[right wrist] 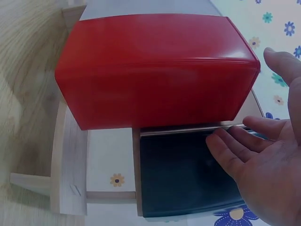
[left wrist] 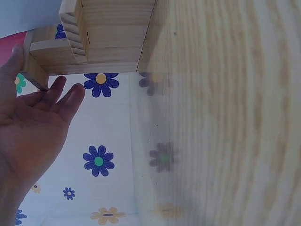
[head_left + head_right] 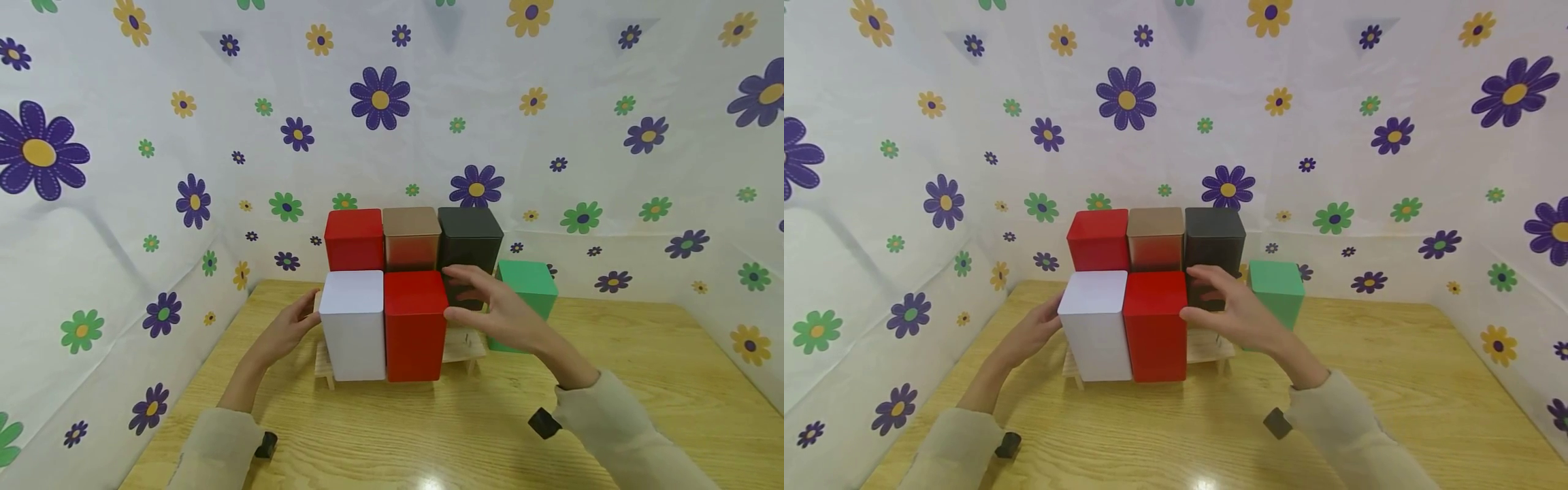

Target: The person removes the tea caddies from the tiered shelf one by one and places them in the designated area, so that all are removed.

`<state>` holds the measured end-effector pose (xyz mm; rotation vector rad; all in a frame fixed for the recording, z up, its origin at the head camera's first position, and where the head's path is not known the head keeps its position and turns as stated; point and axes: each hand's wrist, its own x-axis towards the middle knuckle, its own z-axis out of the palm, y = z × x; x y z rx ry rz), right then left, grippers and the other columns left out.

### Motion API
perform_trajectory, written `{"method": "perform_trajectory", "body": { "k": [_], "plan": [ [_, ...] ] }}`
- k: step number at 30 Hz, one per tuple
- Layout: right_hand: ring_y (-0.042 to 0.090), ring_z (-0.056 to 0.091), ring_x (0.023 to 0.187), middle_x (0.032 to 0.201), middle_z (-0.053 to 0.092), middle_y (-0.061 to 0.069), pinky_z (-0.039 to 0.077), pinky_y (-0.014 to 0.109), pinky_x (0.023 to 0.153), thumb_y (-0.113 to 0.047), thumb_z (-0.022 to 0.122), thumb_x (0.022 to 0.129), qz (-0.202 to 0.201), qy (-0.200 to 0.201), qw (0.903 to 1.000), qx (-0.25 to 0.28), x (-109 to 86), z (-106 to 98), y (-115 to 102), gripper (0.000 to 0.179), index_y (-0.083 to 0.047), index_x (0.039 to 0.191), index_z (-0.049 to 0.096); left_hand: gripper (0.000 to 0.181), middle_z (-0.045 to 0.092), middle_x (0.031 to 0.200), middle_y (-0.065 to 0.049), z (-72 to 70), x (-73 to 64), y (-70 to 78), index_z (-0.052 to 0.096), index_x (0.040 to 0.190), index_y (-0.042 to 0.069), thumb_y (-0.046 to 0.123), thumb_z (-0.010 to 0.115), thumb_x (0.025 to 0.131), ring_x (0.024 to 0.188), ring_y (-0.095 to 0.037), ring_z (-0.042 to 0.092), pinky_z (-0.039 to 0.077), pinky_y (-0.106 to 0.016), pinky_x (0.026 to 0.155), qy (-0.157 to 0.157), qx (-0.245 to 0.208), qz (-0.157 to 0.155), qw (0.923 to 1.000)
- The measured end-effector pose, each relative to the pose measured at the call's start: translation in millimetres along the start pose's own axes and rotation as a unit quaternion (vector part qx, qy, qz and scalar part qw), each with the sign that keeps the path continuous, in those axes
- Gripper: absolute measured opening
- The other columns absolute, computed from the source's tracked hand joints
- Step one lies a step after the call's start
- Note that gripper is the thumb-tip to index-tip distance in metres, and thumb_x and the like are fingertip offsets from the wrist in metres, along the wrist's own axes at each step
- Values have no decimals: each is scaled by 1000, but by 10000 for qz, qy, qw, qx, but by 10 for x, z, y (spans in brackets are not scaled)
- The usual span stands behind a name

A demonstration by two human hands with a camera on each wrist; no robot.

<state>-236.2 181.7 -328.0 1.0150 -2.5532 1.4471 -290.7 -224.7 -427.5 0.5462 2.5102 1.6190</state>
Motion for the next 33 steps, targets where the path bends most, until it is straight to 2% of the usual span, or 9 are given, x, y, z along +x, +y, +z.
{"method": "perform_trajectory", "body": {
  "k": [9,13,21,27,33],
  "plan": [
    [37,53,131,159,38,16,51,55,104,-21,73,98,206,-135,9997,63,34,85,23,69,-3,156,41,72,28,165,-25,-7,5,-32,15,163,-3,29,52,110,149,-43,32,34,-53,116,-30,-13,58,10000],
    [35,56,127,160,38,16,53,53,102,-19,74,97,168,-93,9998,79,37,105,22,69,-3,156,41,71,27,165,-25,-6,12,-41,16,163,-3,28,52,110,150,-43,31,34,-52,116,-40,-55,95,9999],
    [33,56,127,161,40,14,52,61,99,-17,78,94,93,18,10000,-8,42,122,33,74,-5,157,41,70,28,165,-24,-7,4,-30,17,164,-1,28,52,110,150,-43,31,34,-52,116,-31,-15,73,10000],
    [35,53,132,158,44,14,51,56,103,-17,80,92,-4,179,9995,-266,37,138,23,71,-5,153,46,71,28,165,-24,-11,0,-28,17,164,-1,29,52,110,150,-43,32,34,-52,116,-10,-1,46,10000],
    [36,55,132,152,47,16,46,55,109,-13,81,90,-177,244,9995,-63,-7,137,-3,66,-1,148,51,70,27,166,-24,-6,1,-29,17,164,-1,27,52,110,150,-42,31,34,-51,117,-34,-82,107,9999]
  ]
}}
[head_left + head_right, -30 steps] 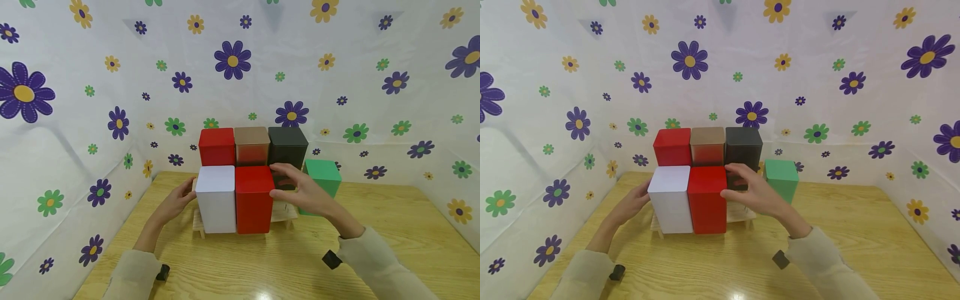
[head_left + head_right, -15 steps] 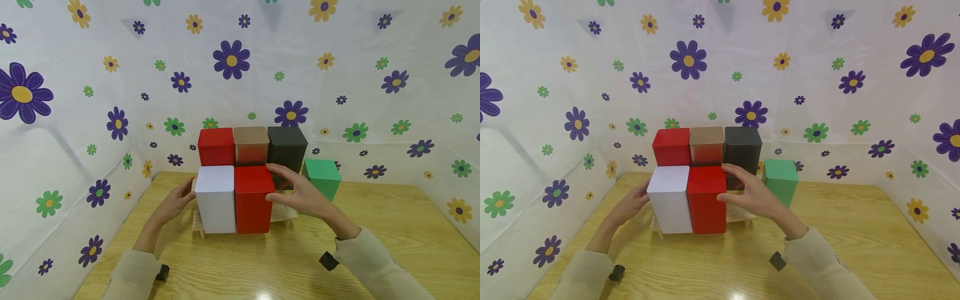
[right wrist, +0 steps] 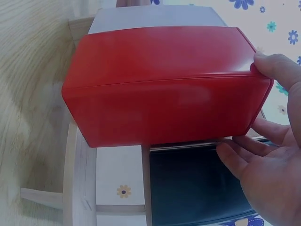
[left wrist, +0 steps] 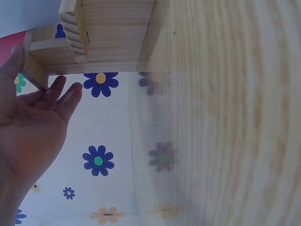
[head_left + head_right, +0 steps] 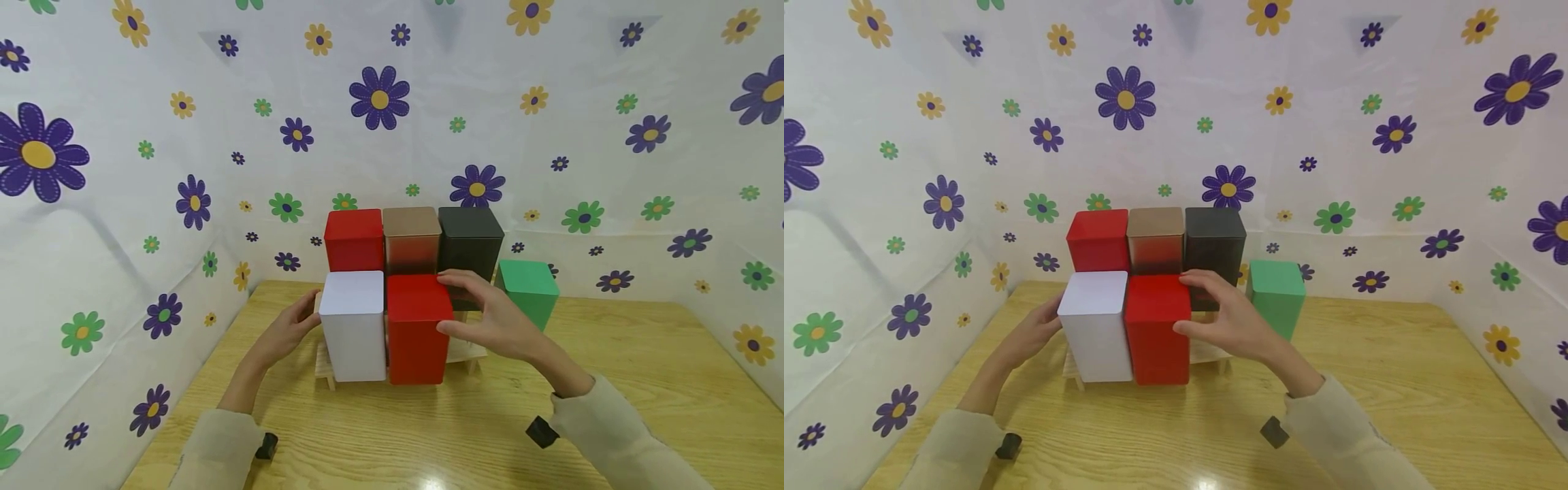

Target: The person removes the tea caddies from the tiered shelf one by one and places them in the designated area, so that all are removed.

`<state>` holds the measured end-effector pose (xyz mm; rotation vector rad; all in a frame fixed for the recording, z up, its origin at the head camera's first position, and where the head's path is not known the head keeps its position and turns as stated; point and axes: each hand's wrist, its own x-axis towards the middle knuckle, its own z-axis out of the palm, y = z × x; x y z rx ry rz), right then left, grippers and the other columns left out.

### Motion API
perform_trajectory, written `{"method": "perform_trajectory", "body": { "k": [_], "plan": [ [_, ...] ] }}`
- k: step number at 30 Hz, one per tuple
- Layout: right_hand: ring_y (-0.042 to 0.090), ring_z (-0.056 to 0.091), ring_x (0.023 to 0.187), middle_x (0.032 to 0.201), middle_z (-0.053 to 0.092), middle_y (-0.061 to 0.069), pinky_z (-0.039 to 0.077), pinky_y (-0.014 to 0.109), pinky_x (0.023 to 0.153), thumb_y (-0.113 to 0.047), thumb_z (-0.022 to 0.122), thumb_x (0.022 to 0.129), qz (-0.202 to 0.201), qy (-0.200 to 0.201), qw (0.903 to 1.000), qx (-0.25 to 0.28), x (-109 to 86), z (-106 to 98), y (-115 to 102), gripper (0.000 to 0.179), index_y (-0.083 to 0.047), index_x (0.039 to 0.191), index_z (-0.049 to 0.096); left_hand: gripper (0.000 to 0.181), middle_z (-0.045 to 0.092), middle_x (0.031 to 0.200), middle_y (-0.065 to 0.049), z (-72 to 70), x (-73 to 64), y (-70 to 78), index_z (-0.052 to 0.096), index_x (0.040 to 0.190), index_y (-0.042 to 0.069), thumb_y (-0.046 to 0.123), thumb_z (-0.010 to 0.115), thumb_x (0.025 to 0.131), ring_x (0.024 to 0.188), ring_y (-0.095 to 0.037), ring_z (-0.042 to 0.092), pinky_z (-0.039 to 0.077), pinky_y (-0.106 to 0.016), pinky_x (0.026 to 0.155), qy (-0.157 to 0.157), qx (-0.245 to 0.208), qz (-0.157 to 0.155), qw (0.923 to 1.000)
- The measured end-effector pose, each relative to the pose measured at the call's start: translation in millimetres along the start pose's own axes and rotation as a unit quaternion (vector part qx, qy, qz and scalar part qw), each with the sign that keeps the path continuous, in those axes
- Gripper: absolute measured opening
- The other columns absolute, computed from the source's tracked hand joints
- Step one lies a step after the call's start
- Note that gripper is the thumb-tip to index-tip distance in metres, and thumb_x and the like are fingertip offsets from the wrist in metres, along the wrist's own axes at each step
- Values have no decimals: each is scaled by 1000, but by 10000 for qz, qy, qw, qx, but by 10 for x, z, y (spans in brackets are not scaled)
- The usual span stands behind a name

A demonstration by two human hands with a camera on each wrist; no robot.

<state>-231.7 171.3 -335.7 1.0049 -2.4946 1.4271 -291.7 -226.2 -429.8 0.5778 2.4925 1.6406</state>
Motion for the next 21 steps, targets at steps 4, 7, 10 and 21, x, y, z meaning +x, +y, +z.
{"method": "perform_trajectory", "body": {
  "k": [4,7,10,21],
  "plan": [
    [37,56,132,151,46,18,46,49,109,-7,79,90,-51,1,9997,223,-54,-31,-8,63,2,146,52,69,28,165,-24,6,-1,-2,17,164,-2,27,52,110,150,-43,31,34,-52,116,13,4,-1,10000],
    [38,55,132,151,46,18,48,42,107,-3,79,90,-69,12,9994,353,-105,-64,3,63,3,146,52,70,28,165,-24,6,-1,1,17,163,-2,27,52,110,150,-43,31,34,-52,116,17,11,1,10000],
    [39,54,133,150,46,18,49,31,107,-2,78,90,-140,43,9990,427,-166,-106,14,62,3,145,52,70,28,165,-24,7,1,6,17,163,-2,28,51,110,150,-43,31,34,-53,117,24,47,-4,10000],
    [16,55,131,148,48,18,48,21,104,2,75,91,-220,-33,9977,644,-414,-344,77,58,1,144,53,70,31,163,-25,10,-4,20,17,163,-3,28,52,110,148,-43,36,36,-53,116,44,119,-18,9999]
  ]
}}
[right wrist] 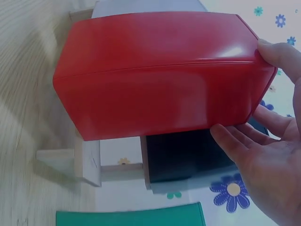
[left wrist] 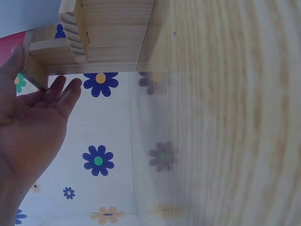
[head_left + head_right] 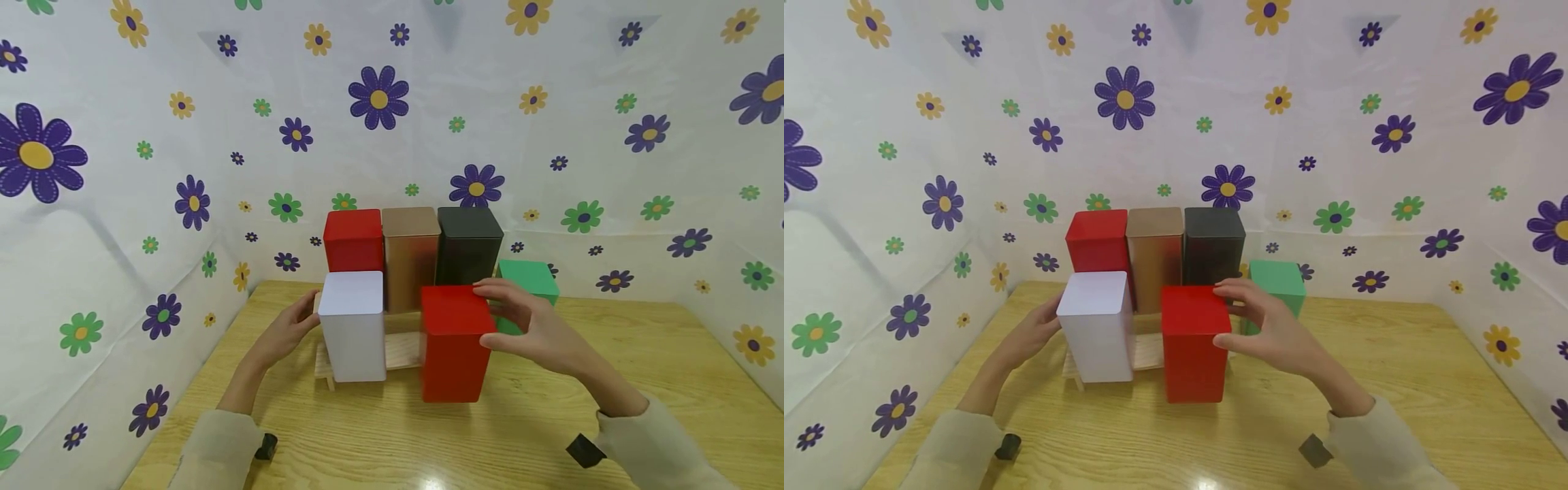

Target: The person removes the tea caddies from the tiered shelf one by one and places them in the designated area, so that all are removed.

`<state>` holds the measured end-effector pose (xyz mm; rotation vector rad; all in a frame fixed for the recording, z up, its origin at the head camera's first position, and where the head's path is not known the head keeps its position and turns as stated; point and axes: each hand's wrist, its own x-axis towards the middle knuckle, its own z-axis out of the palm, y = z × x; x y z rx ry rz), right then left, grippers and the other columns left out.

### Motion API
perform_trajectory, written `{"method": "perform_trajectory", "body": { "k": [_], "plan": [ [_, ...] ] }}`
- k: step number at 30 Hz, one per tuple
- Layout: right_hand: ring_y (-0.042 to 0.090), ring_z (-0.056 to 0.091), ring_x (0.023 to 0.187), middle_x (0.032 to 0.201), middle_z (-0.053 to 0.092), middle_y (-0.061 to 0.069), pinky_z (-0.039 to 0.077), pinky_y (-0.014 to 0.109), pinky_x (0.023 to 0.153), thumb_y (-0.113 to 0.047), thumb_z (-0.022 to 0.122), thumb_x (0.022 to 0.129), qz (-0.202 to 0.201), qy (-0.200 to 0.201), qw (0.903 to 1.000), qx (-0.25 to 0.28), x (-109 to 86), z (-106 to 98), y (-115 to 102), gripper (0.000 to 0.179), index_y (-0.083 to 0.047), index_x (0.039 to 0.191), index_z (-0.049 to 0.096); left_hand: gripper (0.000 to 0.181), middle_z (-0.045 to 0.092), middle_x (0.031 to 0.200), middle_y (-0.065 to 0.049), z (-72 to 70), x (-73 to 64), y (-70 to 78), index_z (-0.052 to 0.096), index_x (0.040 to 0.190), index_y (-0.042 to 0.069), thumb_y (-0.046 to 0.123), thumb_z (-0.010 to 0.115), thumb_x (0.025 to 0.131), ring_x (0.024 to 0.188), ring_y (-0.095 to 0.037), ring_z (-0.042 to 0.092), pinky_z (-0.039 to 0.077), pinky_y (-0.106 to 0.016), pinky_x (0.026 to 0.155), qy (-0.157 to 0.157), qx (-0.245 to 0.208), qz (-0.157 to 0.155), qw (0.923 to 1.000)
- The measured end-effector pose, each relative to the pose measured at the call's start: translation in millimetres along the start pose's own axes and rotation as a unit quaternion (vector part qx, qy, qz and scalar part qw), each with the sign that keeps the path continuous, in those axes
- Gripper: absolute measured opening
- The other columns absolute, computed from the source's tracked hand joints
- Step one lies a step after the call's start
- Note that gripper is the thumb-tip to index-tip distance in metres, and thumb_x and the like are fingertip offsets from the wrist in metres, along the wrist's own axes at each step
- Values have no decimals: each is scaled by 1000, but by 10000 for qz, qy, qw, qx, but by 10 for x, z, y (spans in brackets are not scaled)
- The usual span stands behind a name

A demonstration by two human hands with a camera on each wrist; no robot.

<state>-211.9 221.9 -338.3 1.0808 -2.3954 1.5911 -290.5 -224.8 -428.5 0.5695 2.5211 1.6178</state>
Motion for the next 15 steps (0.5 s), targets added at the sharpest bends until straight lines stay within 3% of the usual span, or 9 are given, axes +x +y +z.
{"method": "perform_trajectory", "body": {
  "k": [5,15],
  "plan": [
    [9,53,132,150,46,16,47,20,104,2,74,91,153,-85,9998,-63,-120,-125,-18,59,-1,146,51,71,32,163,-25,-5,0,-7,17,163,-2,28,53,110,146,-43,38,37,-53,115,4,-13,8,10000],
    [12,57,129,147,49,10,51,22,100,13,70,88,-34,-190,9997,-136,-384,-368,-70,63,1,147,50,71,30,164,-25,-13,-5,-24,15,163,-3,28,52,110,147,-42,37,36,-53,116,-50,-166,57,9998]
  ]
}}
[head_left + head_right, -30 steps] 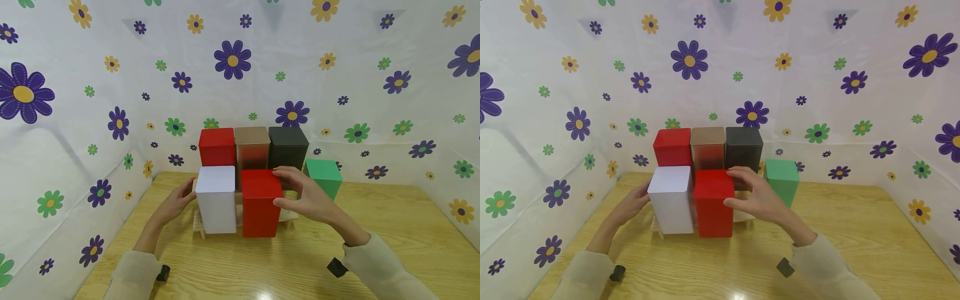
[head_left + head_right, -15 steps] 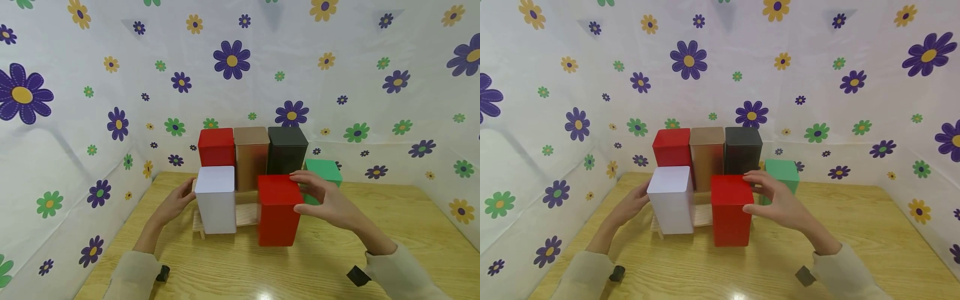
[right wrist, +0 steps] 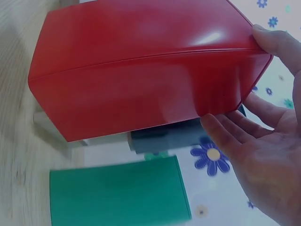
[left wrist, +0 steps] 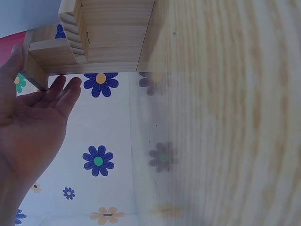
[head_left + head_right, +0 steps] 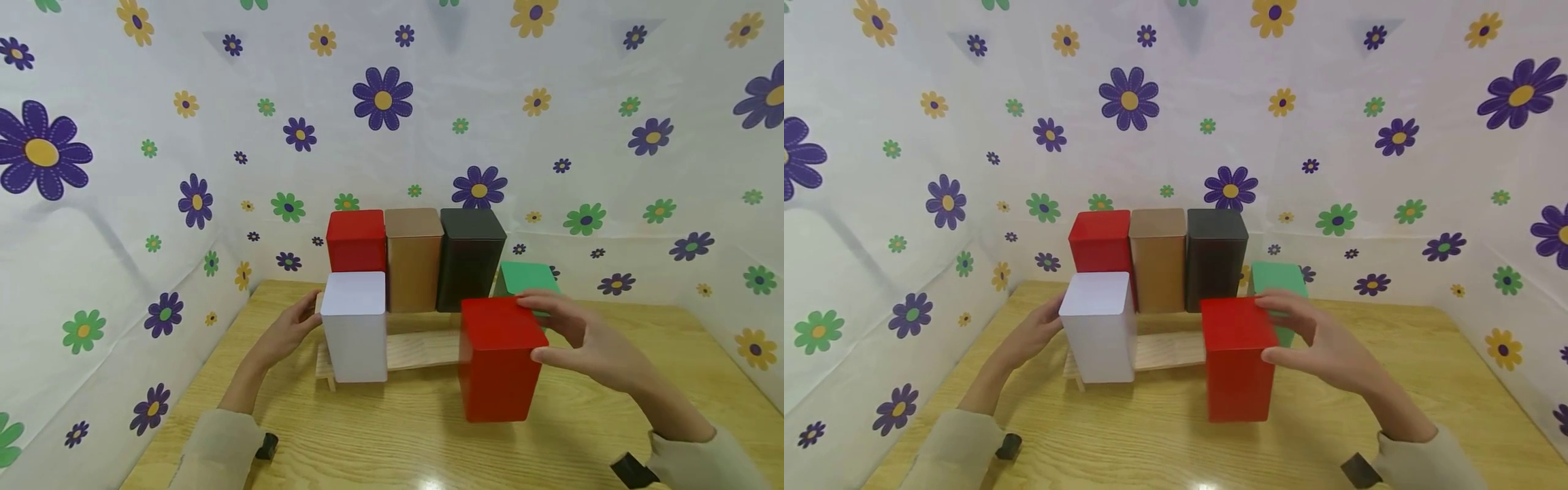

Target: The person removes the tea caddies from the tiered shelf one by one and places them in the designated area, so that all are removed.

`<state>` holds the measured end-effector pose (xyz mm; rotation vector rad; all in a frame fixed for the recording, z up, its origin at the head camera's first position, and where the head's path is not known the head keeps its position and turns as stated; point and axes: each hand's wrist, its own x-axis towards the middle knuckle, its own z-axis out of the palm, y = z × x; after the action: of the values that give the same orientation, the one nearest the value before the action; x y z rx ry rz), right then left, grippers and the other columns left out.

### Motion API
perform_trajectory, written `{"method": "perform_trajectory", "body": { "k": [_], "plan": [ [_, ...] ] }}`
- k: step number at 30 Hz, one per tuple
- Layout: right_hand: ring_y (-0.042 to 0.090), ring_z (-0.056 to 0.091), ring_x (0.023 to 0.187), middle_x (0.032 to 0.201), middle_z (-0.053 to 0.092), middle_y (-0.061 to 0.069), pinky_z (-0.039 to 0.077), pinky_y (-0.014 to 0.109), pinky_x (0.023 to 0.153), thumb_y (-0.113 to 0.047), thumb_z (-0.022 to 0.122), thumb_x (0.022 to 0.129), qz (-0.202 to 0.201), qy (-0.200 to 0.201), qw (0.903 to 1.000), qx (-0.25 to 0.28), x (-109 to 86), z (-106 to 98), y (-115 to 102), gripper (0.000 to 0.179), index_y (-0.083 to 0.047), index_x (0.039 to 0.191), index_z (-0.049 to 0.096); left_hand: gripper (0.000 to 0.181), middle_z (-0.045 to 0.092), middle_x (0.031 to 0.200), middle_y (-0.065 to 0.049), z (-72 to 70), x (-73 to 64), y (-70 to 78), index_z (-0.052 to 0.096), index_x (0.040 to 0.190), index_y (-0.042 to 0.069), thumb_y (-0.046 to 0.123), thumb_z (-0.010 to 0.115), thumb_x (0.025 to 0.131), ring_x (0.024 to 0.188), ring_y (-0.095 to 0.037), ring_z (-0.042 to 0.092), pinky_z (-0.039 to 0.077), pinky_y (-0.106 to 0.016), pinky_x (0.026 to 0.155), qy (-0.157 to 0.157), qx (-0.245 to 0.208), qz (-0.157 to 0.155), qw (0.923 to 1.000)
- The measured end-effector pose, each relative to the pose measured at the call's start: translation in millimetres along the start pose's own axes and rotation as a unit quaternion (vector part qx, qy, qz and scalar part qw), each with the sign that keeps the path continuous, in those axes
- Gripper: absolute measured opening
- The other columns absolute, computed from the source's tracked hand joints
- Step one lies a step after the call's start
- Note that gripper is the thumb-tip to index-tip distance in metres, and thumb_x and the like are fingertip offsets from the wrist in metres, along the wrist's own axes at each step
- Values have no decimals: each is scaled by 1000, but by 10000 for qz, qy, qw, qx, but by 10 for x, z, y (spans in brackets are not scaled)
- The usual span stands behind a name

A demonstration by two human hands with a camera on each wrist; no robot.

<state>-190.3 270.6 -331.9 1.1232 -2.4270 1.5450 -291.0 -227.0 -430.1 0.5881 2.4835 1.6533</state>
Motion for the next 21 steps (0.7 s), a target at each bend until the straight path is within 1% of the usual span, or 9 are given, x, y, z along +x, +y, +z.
{"method": "perform_trajectory", "body": {
  "k": [4,8,11,14,18,21],
  "plan": [
    [11,57,128,148,48,9,53,22,98,16,67,89,136,54,9998,-96,-126,-120,-19,63,3,147,49,71,31,163,-25,2,6,-6,16,163,-4,27,52,110,147,-43,37,36,-53,116,7,18,40,10000],
    [9,56,129,150,47,8,52,20,98,20,64,88,129,152,9997,-172,-247,-231,-44,63,5,147,48,71,31,163,-25,2,3,-2,16,163,-4,27,52,110,147,-43,37,36,-53,116,8,20,26,10000],
    [8,56,129,152,46,6,52,19,97,22,63,87,140,247,9994,-173,-346,-318,-23,64,7,147,46,71,31,163,-26,3,0,5,16,163,-4,27,52,110,147,-43,37,36,-52,116,17,49,-6,10000],
    [7,57,127,153,47,2,56,21,91,23,62,88,251,343,9989,-220,-448,-405,20,66,6,149,45,72,31,163,-27,1,0,8,15,162,-5,28,52,110,147,-44,36,36,-53,116,16,103,12,9999],
    [4,60,123,152,49,-3,59,23,85,22,62,89,455,575,9957,-568,-572,-517,65,66,5,150,45,71,30,163,-28,-5,-2,11,15,162,-6,27,51,111,147,-45,35,35,-54,116,15,121,44,9999],
    [2,60,122,151,51,-4,59,22,84,20,63,90,635,780,9910,-883,-656,-600,92,65,3,150,46,71,30,163,-27,-6,-7,18,16,162,-5,28,51,111,147,-44,35,35,-54,116,17,104,21,9999]
  ]
}}
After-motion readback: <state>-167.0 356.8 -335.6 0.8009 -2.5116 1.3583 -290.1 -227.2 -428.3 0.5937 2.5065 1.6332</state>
